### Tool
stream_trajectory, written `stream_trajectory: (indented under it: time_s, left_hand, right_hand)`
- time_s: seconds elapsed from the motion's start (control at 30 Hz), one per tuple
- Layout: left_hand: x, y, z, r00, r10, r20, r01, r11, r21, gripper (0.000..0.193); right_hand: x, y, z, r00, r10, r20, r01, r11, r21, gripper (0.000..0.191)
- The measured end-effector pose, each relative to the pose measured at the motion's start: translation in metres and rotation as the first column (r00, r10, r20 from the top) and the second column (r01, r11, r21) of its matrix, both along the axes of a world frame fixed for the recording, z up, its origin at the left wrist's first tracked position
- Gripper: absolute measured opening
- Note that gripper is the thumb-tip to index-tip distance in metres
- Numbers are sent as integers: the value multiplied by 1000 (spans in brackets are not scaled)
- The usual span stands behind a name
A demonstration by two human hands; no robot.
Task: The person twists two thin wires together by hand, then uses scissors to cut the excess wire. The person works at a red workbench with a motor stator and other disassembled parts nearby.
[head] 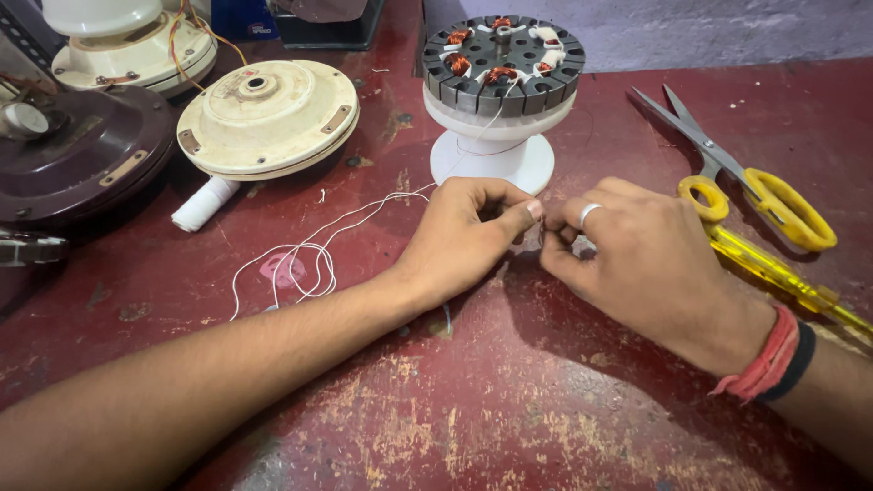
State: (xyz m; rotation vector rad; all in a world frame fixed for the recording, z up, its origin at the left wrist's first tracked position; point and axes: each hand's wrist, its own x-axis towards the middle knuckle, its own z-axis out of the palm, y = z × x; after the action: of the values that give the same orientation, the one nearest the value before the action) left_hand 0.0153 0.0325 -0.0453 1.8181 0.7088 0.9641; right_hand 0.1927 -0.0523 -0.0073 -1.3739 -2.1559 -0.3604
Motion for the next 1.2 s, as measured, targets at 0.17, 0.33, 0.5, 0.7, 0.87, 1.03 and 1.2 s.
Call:
stream_trajectory:
  time_s: [0.17, 0.33, 0.5, 0.7, 0.87, 1.03, 1.2]
  left_hand:
    - [0, 1, -1, 995, -61, 80, 72, 986, -150, 24]
    - [0, 2, 0, 981, -116, 155, 144, 972, -186, 20]
    - [-1, -5, 3, 1000, -21, 3, 21, 996, 87, 22]
    - [1, -12, 7, 999, 23, -22, -20, 994, 112, 24]
    - [-2, -17, 9, 993, 100, -57, -75, 939, 336, 23]
    - [-4, -22, 11, 990, 80, -112, -17, 879, 477, 21]
    - [-8, -25, 14, 981, 57, -186, 71, 783, 617, 14]
  right_hand:
    - [0, 2, -1, 998, -53, 22, 54, 998, -30, 19]
    - [0, 2, -3, 996, -83, 29, 83, 997, 3, 22]
    - [-1, -1, -1, 993, -86, 75, 80, 993, 85, 20]
    - [1, -3, -1, 994, -82, 65, 75, 992, 101, 21]
    - [2, 3, -9, 912, -166, -375, 47, 950, -307, 19]
    - [7, 9, -14, 686, -255, -682, -162, 860, -484, 17]
    - [12, 10, -16, 577, -419, -701, -175, 775, -607, 18]
